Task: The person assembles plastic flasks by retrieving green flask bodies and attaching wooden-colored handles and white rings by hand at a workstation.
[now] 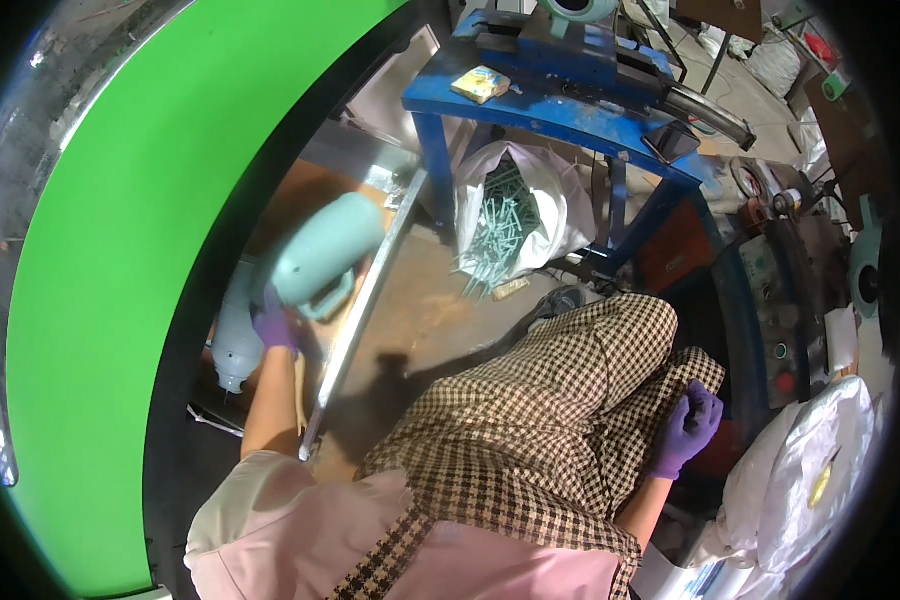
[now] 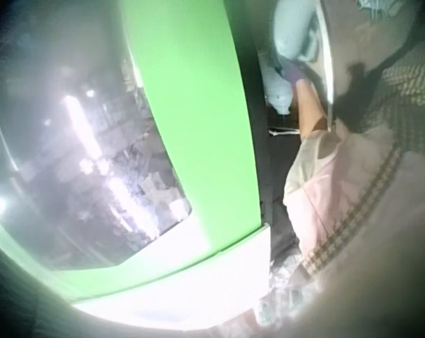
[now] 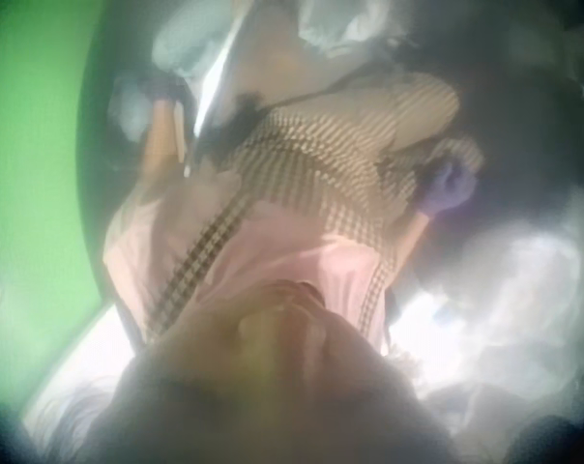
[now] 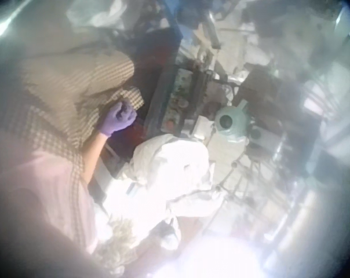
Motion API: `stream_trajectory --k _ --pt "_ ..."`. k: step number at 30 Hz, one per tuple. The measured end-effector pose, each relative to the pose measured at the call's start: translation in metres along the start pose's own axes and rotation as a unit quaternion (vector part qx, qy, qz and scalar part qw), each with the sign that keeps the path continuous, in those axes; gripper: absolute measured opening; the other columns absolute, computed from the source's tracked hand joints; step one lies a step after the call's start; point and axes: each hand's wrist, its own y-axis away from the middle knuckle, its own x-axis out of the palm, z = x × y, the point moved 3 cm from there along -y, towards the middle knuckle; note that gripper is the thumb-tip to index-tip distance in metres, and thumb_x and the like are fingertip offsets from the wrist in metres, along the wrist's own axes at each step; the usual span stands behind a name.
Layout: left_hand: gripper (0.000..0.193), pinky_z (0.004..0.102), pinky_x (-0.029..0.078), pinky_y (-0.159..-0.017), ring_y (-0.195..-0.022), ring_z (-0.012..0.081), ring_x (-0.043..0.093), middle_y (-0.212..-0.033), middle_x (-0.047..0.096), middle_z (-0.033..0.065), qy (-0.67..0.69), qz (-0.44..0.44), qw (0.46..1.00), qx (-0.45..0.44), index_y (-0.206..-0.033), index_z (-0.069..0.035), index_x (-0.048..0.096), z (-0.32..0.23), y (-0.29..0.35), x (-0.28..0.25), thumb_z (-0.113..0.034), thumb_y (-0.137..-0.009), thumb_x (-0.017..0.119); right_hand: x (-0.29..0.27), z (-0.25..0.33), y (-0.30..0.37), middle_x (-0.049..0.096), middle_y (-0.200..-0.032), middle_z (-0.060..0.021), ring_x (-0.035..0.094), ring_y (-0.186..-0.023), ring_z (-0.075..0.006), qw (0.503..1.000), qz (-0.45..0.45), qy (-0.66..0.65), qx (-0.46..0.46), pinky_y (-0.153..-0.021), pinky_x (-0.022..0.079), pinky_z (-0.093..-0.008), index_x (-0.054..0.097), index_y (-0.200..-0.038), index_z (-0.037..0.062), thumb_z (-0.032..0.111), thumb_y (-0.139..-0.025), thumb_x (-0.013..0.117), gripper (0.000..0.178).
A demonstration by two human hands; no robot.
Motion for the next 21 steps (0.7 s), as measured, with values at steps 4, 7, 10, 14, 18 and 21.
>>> stream_trajectory --k 4,7,10,14,18,21 --pt "0.063 0.0368 0.056 -0.100 -0.112 0.0242 0.068 -0.129 0.070 0.0131 -0.012 0.272 0.872 0.406 -0.135 0.002 0.067 -0.165 0.103 0.097 -0.006 -0.078 0.091 -0.001 0.027 -0.004 0.065 -0.104 -0.0114 0.064 -0.093 -0.0255 0.999 -0.006 -0.048 0.015 -0.086 0.054 -0.0360 0.072 -0.106 -0.0016 -0.001 -0.085 0.064 0.022" --pt "0.060 0.0436 0.050 -0.106 -0.123 0.0316 0.062 -0.134 0.066 0.0148 -0.049 0.475 0.647 0.595 -0.117 -0.009 0.067 -0.228 0.216 0.158 -0.010 -0.066 0.097 -0.005 0.077 -0.008 0.068 -0.105 -0.0120 0.064 -0.093 -0.0276 0.994 0.018 -0.099 -0.051 -0.089 0.053 -0.0368 0.072 -0.104 -0.0002 -0.005 -0.081 0.063 0.025" --pt "0.073 0.0381 0.052 -0.098 -0.110 0.0245 0.068 -0.118 0.069 0.0083 -0.063 0.640 0.651 0.403 -0.123 -0.008 0.069 -0.219 0.317 0.196 -0.031 -0.061 0.101 -0.001 0.140 -0.007 0.071 -0.111 -0.0134 0.066 -0.100 -0.0333 0.973 0.121 -0.105 -0.166 -0.089 0.051 -0.0452 0.069 -0.122 0.0046 0.001 -0.079 0.076 0.043" --pt "0.087 0.0406 0.049 -0.110 -0.127 0.0282 0.062 -0.136 0.063 0.0122 -0.153 0.690 0.583 0.399 -0.132 -0.005 0.064 -0.197 0.405 0.220 -0.029 -0.055 0.097 0.016 0.191 -0.013 0.069 -0.128 -0.0215 0.074 -0.097 -0.0354 0.940 0.191 -0.162 -0.230 -0.079 0.061 -0.0409 0.072 -0.122 0.0030 0.022 -0.077 0.092 0.052" --pt "0.088 0.0492 0.049 -0.107 -0.119 0.0413 0.064 -0.129 0.065 0.0192 -0.042 0.631 0.467 0.618 -0.135 -0.006 0.063 -0.192 0.449 0.230 -0.032 -0.057 0.093 0.029 0.189 -0.015 0.070 -0.125 -0.0130 0.073 -0.078 -0.0243 0.967 0.147 -0.092 -0.186 -0.061 0.058 -0.0340 0.069 -0.122 0.0070 0.030 -0.086 0.083 0.045" --pt "0.100 0.0517 0.047 -0.112 -0.125 0.0418 0.062 -0.135 0.065 0.0194 -0.063 0.698 0.435 0.565 -0.146 -0.006 0.057 -0.176 0.459 0.243 -0.034 -0.058 0.095 0.039 0.169 -0.004 0.071 -0.109 -0.0062 0.067 -0.067 -0.0155 0.963 0.217 0.042 -0.155 -0.053 0.052 -0.0296 0.068 -0.107 0.0110 0.027 -0.093 0.075 0.023"
